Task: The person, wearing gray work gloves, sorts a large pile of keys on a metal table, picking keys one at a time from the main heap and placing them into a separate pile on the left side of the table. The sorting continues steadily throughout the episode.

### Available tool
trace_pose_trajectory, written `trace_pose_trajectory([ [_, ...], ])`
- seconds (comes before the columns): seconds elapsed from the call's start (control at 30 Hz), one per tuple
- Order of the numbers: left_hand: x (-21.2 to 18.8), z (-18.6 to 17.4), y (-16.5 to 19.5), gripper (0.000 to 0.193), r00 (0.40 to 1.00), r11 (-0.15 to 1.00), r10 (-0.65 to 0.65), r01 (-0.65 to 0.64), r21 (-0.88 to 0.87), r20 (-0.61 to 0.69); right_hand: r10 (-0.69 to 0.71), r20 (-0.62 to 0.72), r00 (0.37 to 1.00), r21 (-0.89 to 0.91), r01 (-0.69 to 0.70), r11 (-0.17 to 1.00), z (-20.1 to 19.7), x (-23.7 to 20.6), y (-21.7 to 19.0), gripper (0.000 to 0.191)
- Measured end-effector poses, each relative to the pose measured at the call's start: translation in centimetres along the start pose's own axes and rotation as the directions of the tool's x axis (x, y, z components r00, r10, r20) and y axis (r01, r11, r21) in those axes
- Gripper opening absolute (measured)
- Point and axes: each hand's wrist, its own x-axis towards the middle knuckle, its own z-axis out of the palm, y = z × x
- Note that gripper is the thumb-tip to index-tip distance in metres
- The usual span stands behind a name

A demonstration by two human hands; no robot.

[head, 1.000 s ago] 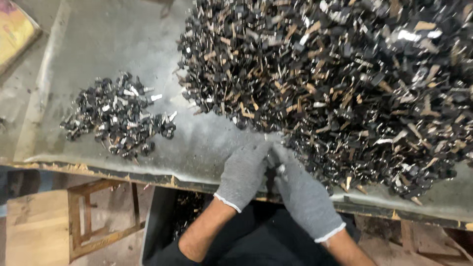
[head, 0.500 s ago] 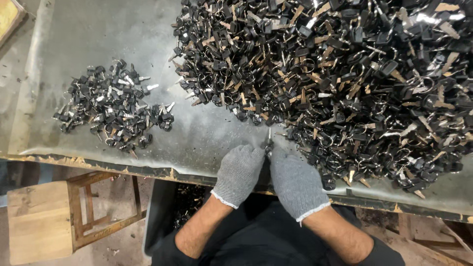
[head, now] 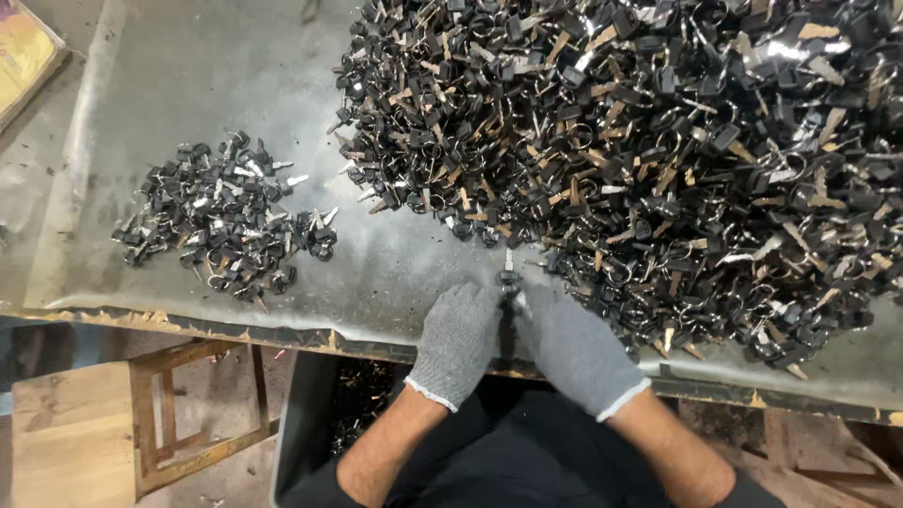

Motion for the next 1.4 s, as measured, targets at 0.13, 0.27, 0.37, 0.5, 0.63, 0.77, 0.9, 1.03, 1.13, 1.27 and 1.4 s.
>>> trace_pose_trajectory([
  [0.13, 0.1, -0.2, 0.1, 0.02, 1.0, 1.0, -0.001, 0.001, -0.004, 0.026, -0.058, -0.206, 0.977, -0.048, 0.049, 0.998, 0.6, 0.1, -0.3, 0.041],
  [0.27, 0.6, -0.7, -0.1, 0.028, 0.999, 0.99, -0.05, 0.047, -0.131, -0.015, -0.098, -0.017, 0.995, -0.245, 0.091, 0.965, 0.2, 0.0, 0.3, 0.031],
  [0.37, 0.6, -1.0, 0.1, 0.033, 0.994, 0.967, -0.094, 0.077, -0.243, -0.061, -0.094, -0.051, 0.994, -0.261, 0.078, 0.962, 0.4, -0.6, 0.4, 0.026],
  [0.5, 0.3, -0.9, 0.4, 0.031, 0.998, 0.991, -0.001, -0.008, -0.135, -0.069, -0.118, -0.24, 0.964, -0.329, 0.034, 0.944, 1.1, -0.5, -0.2, 0.033],
  [0.63, 0.1, -0.9, 0.5, 0.028, 0.991, 0.977, -0.111, 0.094, -0.194, -0.077, -0.088, -0.01, 0.996, 0.083, 0.089, 0.993, 0.4, 0.8, 0.9, 0.041],
  [0.77, -0.3, -1.1, 0.9, 0.016, 0.984, 0.989, -0.137, 0.13, -0.067, -0.111, -0.243, -0.321, 0.916, 0.014, 0.261, 0.965, 0.8, 0.1, 1.9, 0.036],
  [0.9, -1.1, -1.1, 1.4, 0.014, 0.984, 0.993, -0.115, 0.111, -0.038, -0.139, -0.088, -0.119, 0.989, -0.056, 0.081, 0.995, 1.4, -2.0, 1.5, 0.056],
  [1.03, -0.9, -0.8, 0.8, 0.01, 0.982, 0.985, -0.143, 0.128, -0.118, -0.122, 0.004, -0.022, 1.0, -0.231, -0.009, 0.973, 1.0, -1.7, 0.2, 0.021],
  [1.13, -0.8, -0.8, 0.5, 0.012, 0.992, 0.989, -0.12, 0.115, -0.091, -0.044, -0.061, -0.076, 0.995, -0.273, 0.038, 0.961, 0.6, -1.2, -0.8, 0.017],
  [1.27, -0.8, -0.9, 0.5, 0.013, 0.993, 0.986, -0.12, 0.117, -0.119, -0.019, 0.038, 0.091, 0.995, -0.107, -0.028, 0.994, -0.1, -0.9, -0.7, 0.025],
  [1.4, -0.7, -1.0, 0.6, 0.014, 0.995, 0.99, -0.093, 0.087, -0.112, -0.046, -0.148, -0.291, 0.945, -0.074, 0.133, 0.988, -0.2, -1.2, -0.1, 0.048],
])
